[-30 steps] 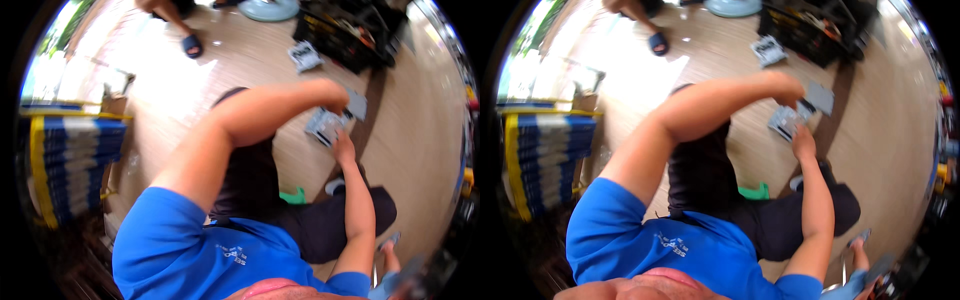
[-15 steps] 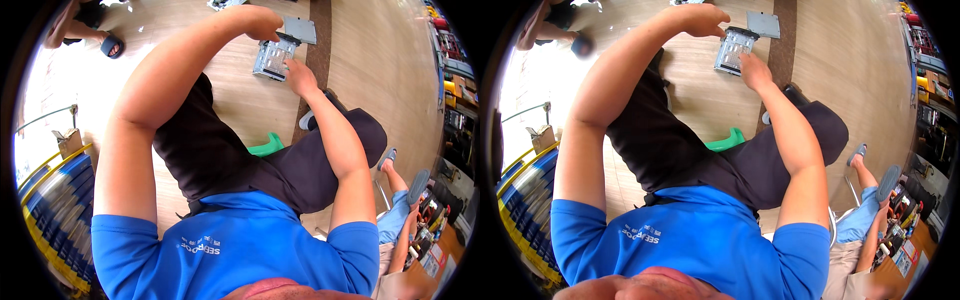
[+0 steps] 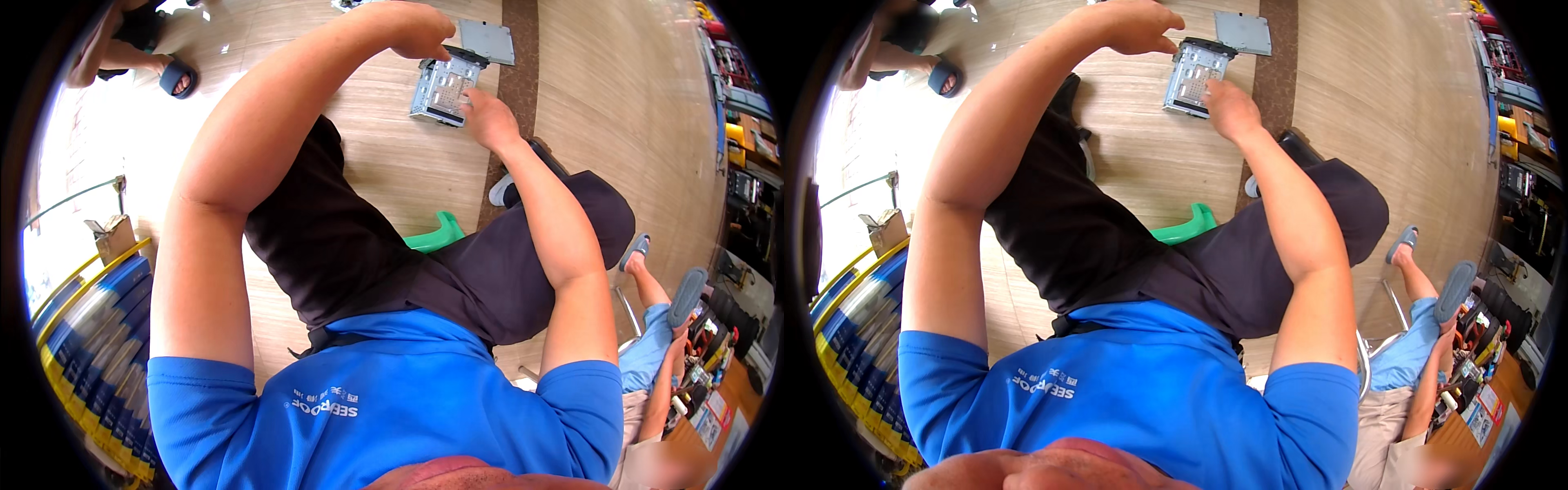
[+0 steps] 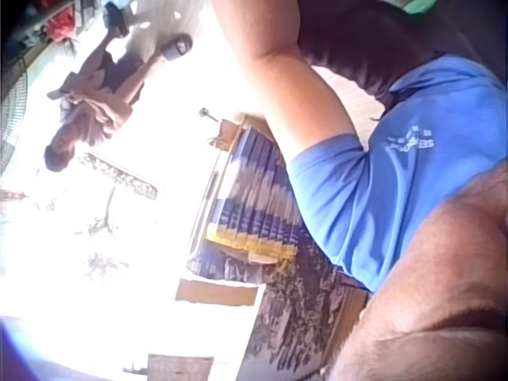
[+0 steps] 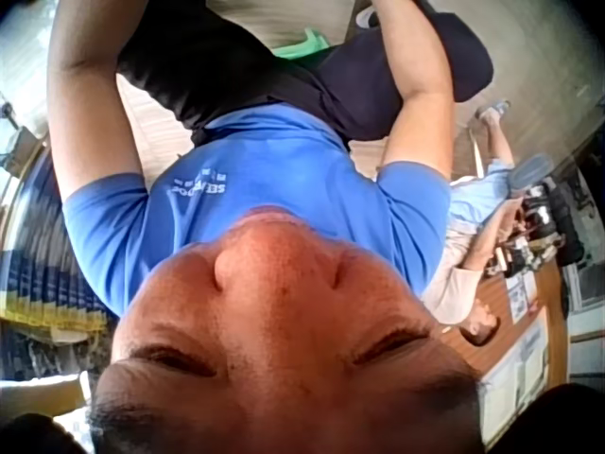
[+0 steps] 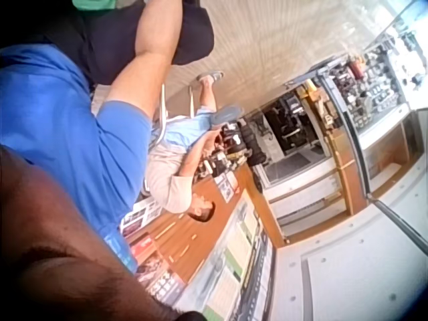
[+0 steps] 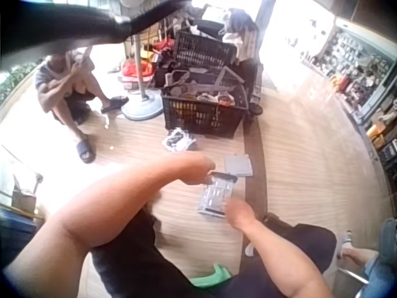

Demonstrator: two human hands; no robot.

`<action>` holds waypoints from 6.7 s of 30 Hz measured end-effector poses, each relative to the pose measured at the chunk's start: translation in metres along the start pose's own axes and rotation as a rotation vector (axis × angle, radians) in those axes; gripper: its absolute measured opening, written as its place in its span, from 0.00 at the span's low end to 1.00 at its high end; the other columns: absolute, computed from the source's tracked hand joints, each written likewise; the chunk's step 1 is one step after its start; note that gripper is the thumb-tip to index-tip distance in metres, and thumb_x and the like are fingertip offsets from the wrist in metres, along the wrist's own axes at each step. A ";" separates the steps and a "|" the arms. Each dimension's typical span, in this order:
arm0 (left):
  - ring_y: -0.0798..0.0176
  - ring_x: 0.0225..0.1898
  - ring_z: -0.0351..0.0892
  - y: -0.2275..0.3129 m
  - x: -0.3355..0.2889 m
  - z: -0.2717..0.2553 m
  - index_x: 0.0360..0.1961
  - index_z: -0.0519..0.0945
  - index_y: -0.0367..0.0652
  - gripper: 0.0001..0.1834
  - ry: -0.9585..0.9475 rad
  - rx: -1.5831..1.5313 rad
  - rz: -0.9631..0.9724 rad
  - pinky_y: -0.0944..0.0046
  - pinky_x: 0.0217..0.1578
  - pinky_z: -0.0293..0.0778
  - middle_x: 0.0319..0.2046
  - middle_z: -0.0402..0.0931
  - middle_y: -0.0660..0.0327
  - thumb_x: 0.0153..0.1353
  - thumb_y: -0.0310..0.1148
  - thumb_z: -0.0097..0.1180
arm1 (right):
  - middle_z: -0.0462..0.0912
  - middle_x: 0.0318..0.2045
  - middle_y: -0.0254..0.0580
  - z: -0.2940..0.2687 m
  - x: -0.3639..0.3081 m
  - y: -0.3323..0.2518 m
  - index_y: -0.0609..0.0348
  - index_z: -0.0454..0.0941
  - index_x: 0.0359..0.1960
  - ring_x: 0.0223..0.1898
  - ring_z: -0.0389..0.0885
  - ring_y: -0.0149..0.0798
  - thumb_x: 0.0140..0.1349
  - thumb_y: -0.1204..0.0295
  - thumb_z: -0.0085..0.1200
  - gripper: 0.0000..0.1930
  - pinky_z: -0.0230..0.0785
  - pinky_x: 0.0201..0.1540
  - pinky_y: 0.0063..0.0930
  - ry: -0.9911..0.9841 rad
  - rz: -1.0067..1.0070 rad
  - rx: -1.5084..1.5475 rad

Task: The person disassembles a silver electronic unit by hand and using a screwdriver, removing screws and detaching a metal panel to reveal internal components.

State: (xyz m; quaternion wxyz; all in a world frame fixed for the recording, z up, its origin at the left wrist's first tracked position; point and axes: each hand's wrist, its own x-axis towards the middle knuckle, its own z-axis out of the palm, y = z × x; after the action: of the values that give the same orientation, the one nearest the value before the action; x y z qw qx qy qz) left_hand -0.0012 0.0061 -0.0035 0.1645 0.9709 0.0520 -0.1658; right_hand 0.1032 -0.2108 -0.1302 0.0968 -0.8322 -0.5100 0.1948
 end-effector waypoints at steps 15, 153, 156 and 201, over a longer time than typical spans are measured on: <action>0.45 0.47 0.79 0.003 0.010 0.022 0.50 0.80 0.44 0.20 0.078 -0.209 0.047 0.52 0.49 0.73 0.43 0.81 0.49 0.55 0.34 0.63 | 0.81 0.39 0.55 -0.050 -0.002 -0.016 0.61 0.76 0.47 0.41 0.81 0.55 0.62 0.69 0.55 0.14 0.73 0.43 0.42 0.339 -0.079 0.166; 0.67 0.29 0.83 -0.002 0.029 0.019 0.37 0.81 0.33 0.09 0.092 -0.820 0.026 0.67 0.30 0.78 0.27 0.82 0.57 0.63 0.30 0.55 | 0.82 0.39 0.55 -0.116 -0.026 -0.023 0.64 0.78 0.42 0.42 0.81 0.56 0.62 0.73 0.53 0.10 0.73 0.45 0.39 0.539 -0.239 0.296; 0.65 0.27 0.84 -0.007 0.036 0.028 0.34 0.82 0.34 0.09 0.125 -0.845 0.075 0.66 0.30 0.79 0.26 0.82 0.57 0.60 0.30 0.56 | 0.82 0.40 0.55 -0.116 -0.030 -0.023 0.64 0.78 0.44 0.44 0.81 0.53 0.63 0.73 0.52 0.11 0.72 0.47 0.37 0.473 -0.193 0.281; 0.62 0.28 0.84 -0.016 0.039 0.033 0.35 0.84 0.40 0.11 0.156 -0.673 0.079 0.61 0.31 0.77 0.28 0.84 0.58 0.58 0.35 0.54 | 0.82 0.41 0.56 -0.102 -0.020 -0.028 0.62 0.76 0.51 0.42 0.83 0.50 0.59 0.77 0.53 0.17 0.73 0.48 0.36 0.161 -0.113 0.254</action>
State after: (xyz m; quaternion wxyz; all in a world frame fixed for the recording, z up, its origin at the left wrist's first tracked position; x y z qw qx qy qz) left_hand 0.0232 0.0116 -0.0506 0.4773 0.8733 0.0785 -0.0580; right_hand 0.1152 -0.2114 -0.0232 0.2526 -0.7960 -0.5180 0.1848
